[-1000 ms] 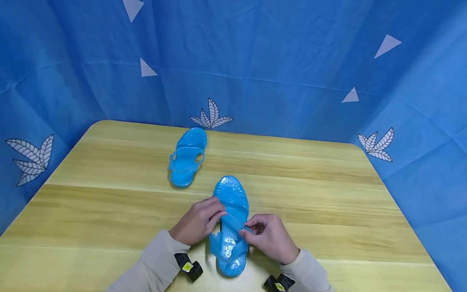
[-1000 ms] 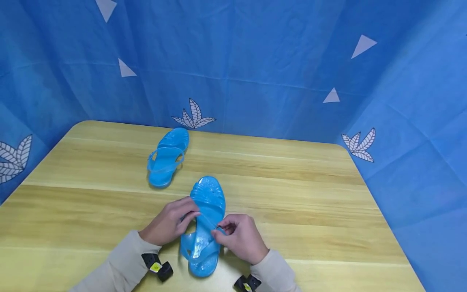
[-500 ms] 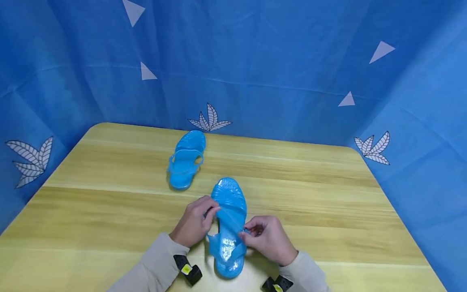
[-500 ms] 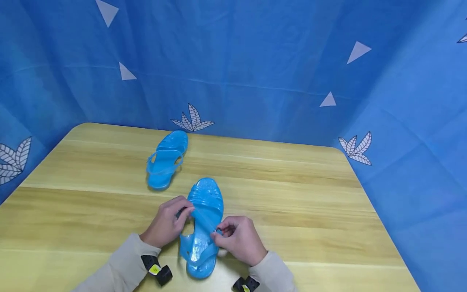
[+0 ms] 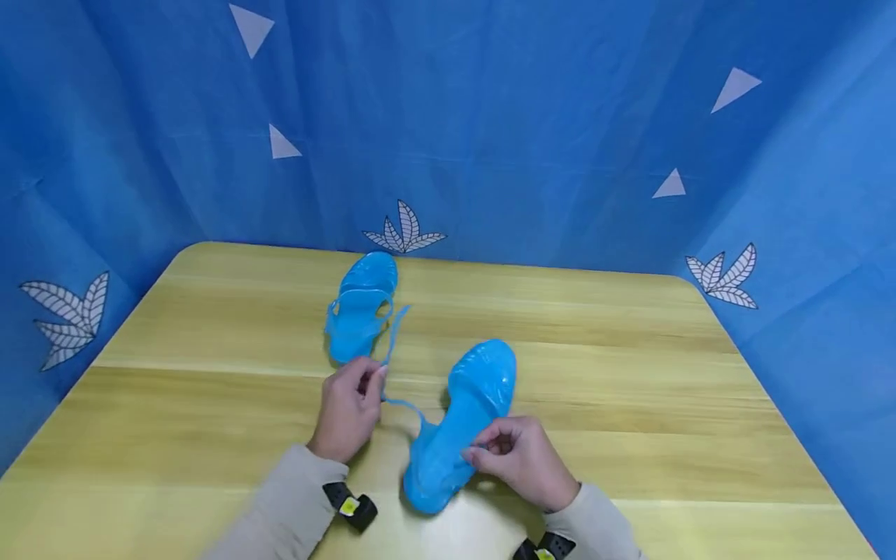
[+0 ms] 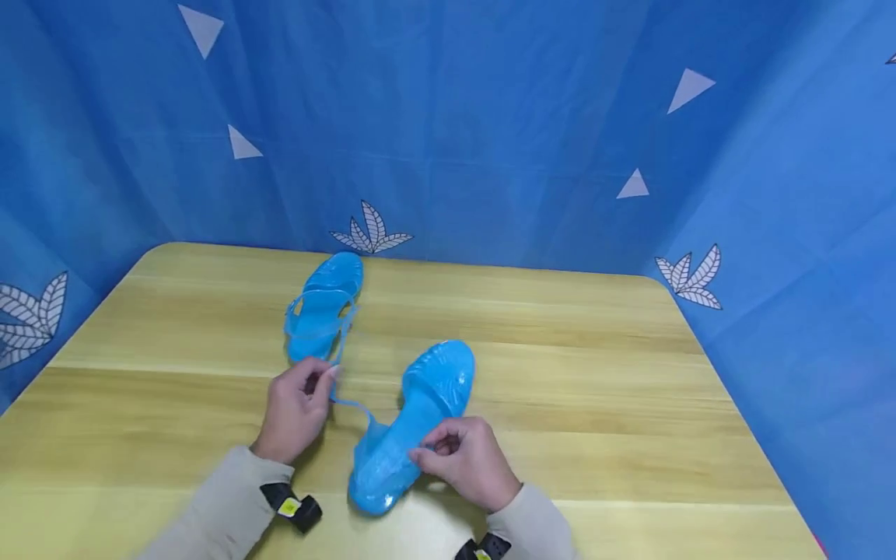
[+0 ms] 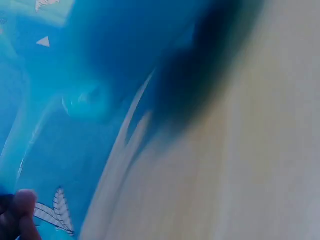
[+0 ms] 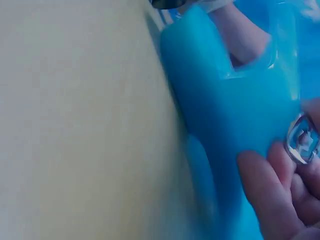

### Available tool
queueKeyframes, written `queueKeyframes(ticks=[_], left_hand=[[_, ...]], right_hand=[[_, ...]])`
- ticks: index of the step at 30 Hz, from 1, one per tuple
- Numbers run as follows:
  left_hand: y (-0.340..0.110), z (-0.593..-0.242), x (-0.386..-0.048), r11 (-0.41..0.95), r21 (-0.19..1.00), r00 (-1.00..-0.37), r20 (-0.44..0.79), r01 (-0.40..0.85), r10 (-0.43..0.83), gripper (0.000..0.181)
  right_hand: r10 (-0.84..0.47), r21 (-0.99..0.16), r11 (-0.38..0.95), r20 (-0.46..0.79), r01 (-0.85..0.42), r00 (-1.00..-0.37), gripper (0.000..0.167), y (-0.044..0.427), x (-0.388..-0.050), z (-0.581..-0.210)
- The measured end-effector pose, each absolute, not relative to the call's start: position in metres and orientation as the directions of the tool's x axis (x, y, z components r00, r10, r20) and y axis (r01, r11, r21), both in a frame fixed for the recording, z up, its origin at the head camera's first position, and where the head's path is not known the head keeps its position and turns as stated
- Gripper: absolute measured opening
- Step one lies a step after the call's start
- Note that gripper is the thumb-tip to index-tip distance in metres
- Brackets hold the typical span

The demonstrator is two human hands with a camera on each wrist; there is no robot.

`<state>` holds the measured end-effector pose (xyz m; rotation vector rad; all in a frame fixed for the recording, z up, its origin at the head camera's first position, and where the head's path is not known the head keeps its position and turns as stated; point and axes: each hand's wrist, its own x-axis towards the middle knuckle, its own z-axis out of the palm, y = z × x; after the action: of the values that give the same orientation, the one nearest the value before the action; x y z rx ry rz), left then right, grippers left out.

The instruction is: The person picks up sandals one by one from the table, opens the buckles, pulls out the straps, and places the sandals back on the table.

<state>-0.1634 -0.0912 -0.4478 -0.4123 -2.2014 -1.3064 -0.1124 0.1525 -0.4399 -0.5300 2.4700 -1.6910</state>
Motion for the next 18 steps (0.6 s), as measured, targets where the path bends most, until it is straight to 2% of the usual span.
queueKeyframes(ticks=[5,11,18], left_hand=[[-0.092,-0.449,-0.165,0.460,0.701,-0.820,0.559,0.546,0.122,0.006],[-0.084,-0.441,-0.161,0.419,0.638,-0.754,0.618,0.646,0.222,0.012],[-0.066,-0.426,-0.157,0.511,0.535,-0.731,0.590,0.673,0.344,0.011]], right_hand=[[-0.346,-0.930,0.304,0.096,-0.208,-0.933,0.019,0.154,-0.112,-0.438],[-0.362,-0.938,0.293,0.070,-0.185,-0.930,0.020,0.155,-0.113,-0.434],[-0.366,-0.933,0.309,0.062,-0.185,-0.928,0.020,0.156,-0.113,-0.431]])
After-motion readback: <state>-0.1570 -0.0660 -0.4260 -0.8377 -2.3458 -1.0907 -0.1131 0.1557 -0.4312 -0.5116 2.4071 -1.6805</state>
